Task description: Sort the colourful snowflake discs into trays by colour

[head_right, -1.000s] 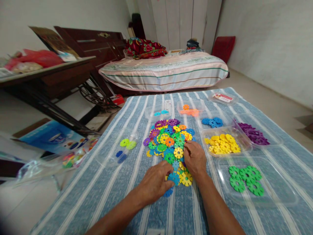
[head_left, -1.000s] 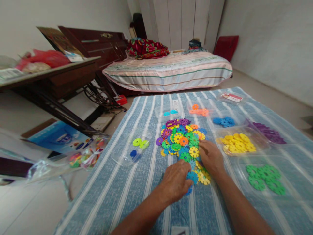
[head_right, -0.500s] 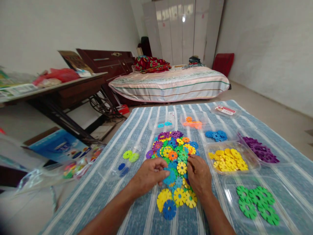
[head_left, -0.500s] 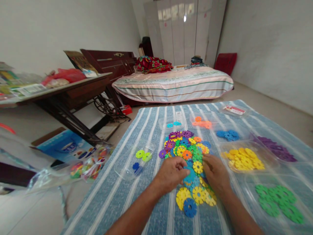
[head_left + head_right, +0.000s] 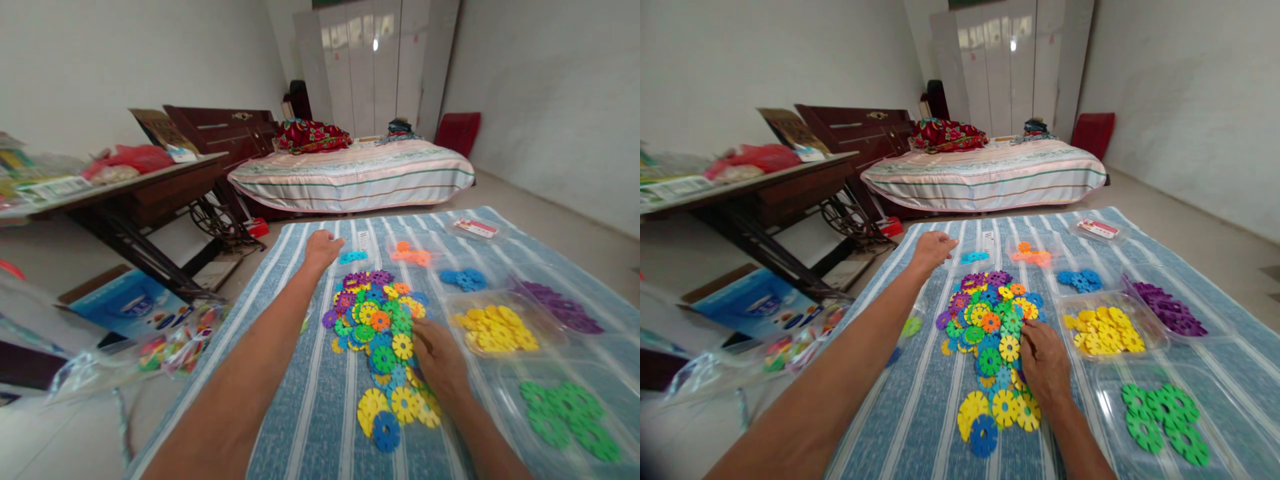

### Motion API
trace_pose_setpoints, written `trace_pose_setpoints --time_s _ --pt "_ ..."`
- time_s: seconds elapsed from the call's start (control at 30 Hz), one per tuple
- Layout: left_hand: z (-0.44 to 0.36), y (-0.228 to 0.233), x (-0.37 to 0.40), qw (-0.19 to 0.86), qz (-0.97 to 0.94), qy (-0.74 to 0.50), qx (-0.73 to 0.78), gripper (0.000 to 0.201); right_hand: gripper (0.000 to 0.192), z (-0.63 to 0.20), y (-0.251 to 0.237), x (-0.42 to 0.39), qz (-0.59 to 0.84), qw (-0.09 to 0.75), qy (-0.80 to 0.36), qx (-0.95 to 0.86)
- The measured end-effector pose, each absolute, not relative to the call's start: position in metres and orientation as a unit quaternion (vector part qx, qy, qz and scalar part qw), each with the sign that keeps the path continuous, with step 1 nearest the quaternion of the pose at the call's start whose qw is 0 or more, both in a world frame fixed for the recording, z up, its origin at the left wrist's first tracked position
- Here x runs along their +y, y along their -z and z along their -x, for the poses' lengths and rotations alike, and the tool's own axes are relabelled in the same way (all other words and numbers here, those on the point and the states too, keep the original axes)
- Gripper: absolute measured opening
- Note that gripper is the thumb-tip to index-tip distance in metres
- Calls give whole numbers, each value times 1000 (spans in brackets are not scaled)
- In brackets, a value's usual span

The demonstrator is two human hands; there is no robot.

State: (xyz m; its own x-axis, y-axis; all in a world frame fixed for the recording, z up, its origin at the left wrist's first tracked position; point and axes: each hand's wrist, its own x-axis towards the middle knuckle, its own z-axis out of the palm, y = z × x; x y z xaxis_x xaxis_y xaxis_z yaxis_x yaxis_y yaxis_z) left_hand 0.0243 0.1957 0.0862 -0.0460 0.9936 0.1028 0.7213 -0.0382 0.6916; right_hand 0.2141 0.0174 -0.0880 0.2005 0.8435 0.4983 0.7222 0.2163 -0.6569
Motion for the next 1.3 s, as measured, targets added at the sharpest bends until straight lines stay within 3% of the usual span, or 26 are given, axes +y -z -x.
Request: trace_pose_setpoints --time_s 0.3,0.53,0.67,0.87,1.3 --pt "-32 -54 83 287 -843 -70 449 16 23 -216 83 19 624 464 -61 -626" --pt "-33 -28 23 199 -875 66 436 12 24 -218 87 19 630 459 -63 -623" --pt "-27 -20 8 181 -877 68 440 13 23 -218 84 19 627 462 -57 -625" --pt "-22 -19 -11 223 -866 64 444 37 23 -219 82 18 629 460 -51 -625" --pt "-5 -9 -17 283 -845 -2 453 4 22 -219 81 17 629 456 -56 -626"
